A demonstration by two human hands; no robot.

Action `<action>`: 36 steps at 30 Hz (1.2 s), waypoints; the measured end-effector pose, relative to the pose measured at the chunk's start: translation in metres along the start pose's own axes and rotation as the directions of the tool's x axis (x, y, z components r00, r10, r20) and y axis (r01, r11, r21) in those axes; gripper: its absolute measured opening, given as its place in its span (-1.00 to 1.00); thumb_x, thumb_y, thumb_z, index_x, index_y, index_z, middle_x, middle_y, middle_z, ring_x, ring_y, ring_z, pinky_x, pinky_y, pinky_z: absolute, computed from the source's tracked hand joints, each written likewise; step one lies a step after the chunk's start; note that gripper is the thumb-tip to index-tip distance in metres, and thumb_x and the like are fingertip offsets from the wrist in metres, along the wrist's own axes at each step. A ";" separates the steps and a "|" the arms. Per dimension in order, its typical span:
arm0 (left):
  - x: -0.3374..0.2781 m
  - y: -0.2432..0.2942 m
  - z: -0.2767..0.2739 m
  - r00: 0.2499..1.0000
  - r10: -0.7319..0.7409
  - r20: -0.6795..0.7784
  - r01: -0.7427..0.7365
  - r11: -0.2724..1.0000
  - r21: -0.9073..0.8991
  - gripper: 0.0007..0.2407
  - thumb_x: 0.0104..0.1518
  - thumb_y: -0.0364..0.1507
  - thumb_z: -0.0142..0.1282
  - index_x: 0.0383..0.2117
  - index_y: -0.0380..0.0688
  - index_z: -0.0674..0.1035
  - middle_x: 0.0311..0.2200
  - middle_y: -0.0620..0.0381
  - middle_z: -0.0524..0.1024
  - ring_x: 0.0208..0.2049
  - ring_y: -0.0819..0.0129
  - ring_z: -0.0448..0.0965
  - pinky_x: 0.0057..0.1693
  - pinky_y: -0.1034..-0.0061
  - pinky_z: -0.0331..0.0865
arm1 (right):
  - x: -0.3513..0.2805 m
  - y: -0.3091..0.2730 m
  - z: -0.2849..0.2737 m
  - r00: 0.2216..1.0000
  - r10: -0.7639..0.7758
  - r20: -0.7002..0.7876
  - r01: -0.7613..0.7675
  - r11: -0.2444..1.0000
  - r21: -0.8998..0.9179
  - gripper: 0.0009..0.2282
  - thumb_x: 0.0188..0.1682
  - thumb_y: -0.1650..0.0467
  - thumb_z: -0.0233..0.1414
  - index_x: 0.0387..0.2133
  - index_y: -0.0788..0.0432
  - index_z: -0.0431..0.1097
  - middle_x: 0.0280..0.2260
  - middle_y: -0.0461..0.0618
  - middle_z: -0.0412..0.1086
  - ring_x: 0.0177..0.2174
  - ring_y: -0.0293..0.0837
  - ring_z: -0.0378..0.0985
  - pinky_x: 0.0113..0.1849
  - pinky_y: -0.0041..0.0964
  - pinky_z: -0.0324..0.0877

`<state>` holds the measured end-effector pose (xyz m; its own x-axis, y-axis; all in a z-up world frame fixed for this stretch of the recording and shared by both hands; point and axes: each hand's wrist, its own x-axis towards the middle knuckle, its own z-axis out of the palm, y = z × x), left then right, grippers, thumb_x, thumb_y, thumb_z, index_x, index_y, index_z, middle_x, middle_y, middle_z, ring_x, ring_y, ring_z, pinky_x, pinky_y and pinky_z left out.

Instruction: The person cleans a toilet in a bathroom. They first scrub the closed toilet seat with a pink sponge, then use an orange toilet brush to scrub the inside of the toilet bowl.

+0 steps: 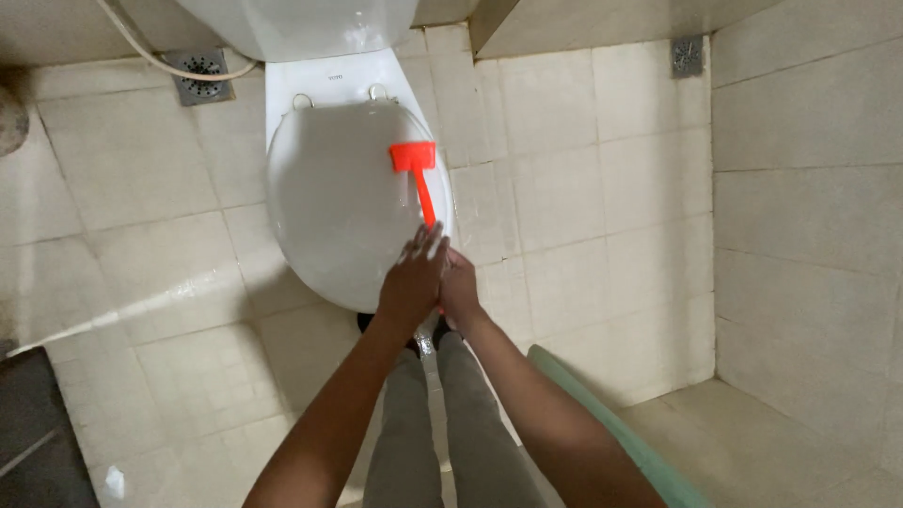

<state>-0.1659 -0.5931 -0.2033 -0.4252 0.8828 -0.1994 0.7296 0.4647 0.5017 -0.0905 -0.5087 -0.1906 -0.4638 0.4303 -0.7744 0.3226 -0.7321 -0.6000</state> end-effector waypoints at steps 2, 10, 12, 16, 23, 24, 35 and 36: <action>0.022 -0.004 -0.040 0.999 -0.022 0.028 0.023 0.999 -0.034 -0.41 0.08 -0.46 0.22 0.31 -0.22 0.32 0.44 -0.03 0.08 0.42 0.04 0.11 0.39 0.18 0.15 | 0.025 -0.010 0.012 1.000 -0.017 0.019 0.018 1.000 -0.019 -0.72 0.06 0.58 -0.19 -0.04 0.31 0.42 -0.43 -0.03 0.49 -0.59 -0.30 0.41 -0.57 -0.39 0.29; -0.012 0.022 -0.058 0.989 -0.043 0.143 0.060 0.991 -0.119 -0.33 -0.06 -0.42 0.30 0.28 -0.23 0.31 0.43 -0.05 0.05 0.42 0.01 0.08 0.39 0.20 0.12 | -0.020 0.008 0.001 0.996 0.055 -0.074 -0.061 0.996 -0.072 -0.76 0.25 0.34 -0.12 -0.23 0.29 0.40 -0.56 -0.09 0.37 -0.65 -0.29 0.32 -0.62 -0.37 0.22; -0.043 0.032 -0.037 0.973 -0.044 0.229 0.084 0.982 -0.169 -0.35 -0.02 -0.39 0.30 0.25 -0.29 0.29 0.41 -0.11 0.00 0.41 -0.03 0.02 0.37 0.11 0.07 | -0.044 0.029 -0.014 0.980 0.159 -0.117 -0.175 0.974 -0.147 -0.76 0.15 0.34 -0.15 -0.16 0.18 0.46 -0.44 -0.11 0.54 -0.58 -0.29 0.44 -0.56 -0.38 0.31; -0.063 0.019 0.006 0.999 -0.004 0.048 0.014 0.980 -0.197 -0.39 0.02 -0.46 0.29 0.26 -0.29 0.33 0.41 -0.13 0.04 0.44 -0.05 0.06 0.42 0.14 0.12 | -0.039 0.046 -0.016 0.992 0.089 -0.086 -0.104 0.976 -0.191 -0.74 0.19 0.29 -0.12 -0.13 0.21 0.47 -0.46 -0.06 0.47 -0.57 -0.30 0.38 -0.56 -0.39 0.27; 0.011 -0.015 -0.078 0.984 -0.168 0.058 0.177 0.962 -0.210 -0.22 -0.20 -0.44 0.44 0.27 -0.22 0.30 0.41 -0.01 0.03 0.43 0.04 0.06 0.43 0.16 0.09 | 0.032 -0.007 0.046 0.999 -0.039 0.034 0.045 0.979 -0.200 -0.76 0.13 0.42 -0.05 -0.05 0.32 0.45 -0.46 -0.04 0.43 -0.54 -0.29 0.37 -0.51 -0.34 0.29; 0.017 -0.020 -0.083 0.984 -0.170 0.048 0.176 0.961 -0.213 -0.26 -0.17 -0.43 0.46 0.25 -0.21 0.32 0.41 0.00 0.04 0.43 0.06 0.08 0.44 0.18 0.11 | 0.029 -0.023 0.058 1.000 0.002 -0.005 -0.003 0.967 -0.255 -0.76 0.12 0.42 -0.06 -0.06 0.31 0.46 -0.55 -0.01 0.37 -0.63 -0.24 0.25 -0.60 -0.29 0.17; -0.072 -0.002 0.016 0.997 -0.075 0.030 0.079 0.979 -0.186 -0.33 0.07 -0.45 0.34 0.33 -0.28 0.25 0.45 -0.09 -0.01 0.45 -0.01 -0.02 0.41 0.08 0.06 | -0.045 0.043 0.007 0.999 0.032 0.022 -0.025 0.963 -0.267 -0.69 0.13 0.49 -0.17 0.10 0.24 0.36 -0.22 -0.01 0.51 -0.35 -0.28 0.52 -0.33 -0.39 0.43; -0.071 -0.005 0.017 0.998 -0.065 -0.004 0.063 0.983 -0.172 -0.36 0.12 -0.44 0.31 0.34 -0.30 0.24 0.45 -0.12 -0.01 0.45 -0.03 -0.03 0.41 0.07 0.06 | -0.040 0.048 0.007 0.999 0.006 0.048 0.005 0.974 -0.226 -0.66 0.08 0.54 -0.15 0.13 0.27 0.34 -0.16 0.00 0.53 -0.30 -0.27 0.56 -0.28 -0.40 0.48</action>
<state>-0.1297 -0.6568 -0.2062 -0.4741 0.8504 -0.2281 0.5979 0.5011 0.6256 -0.0616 -0.5648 -0.1869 -0.5005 0.4000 -0.7678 0.4987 -0.5918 -0.6334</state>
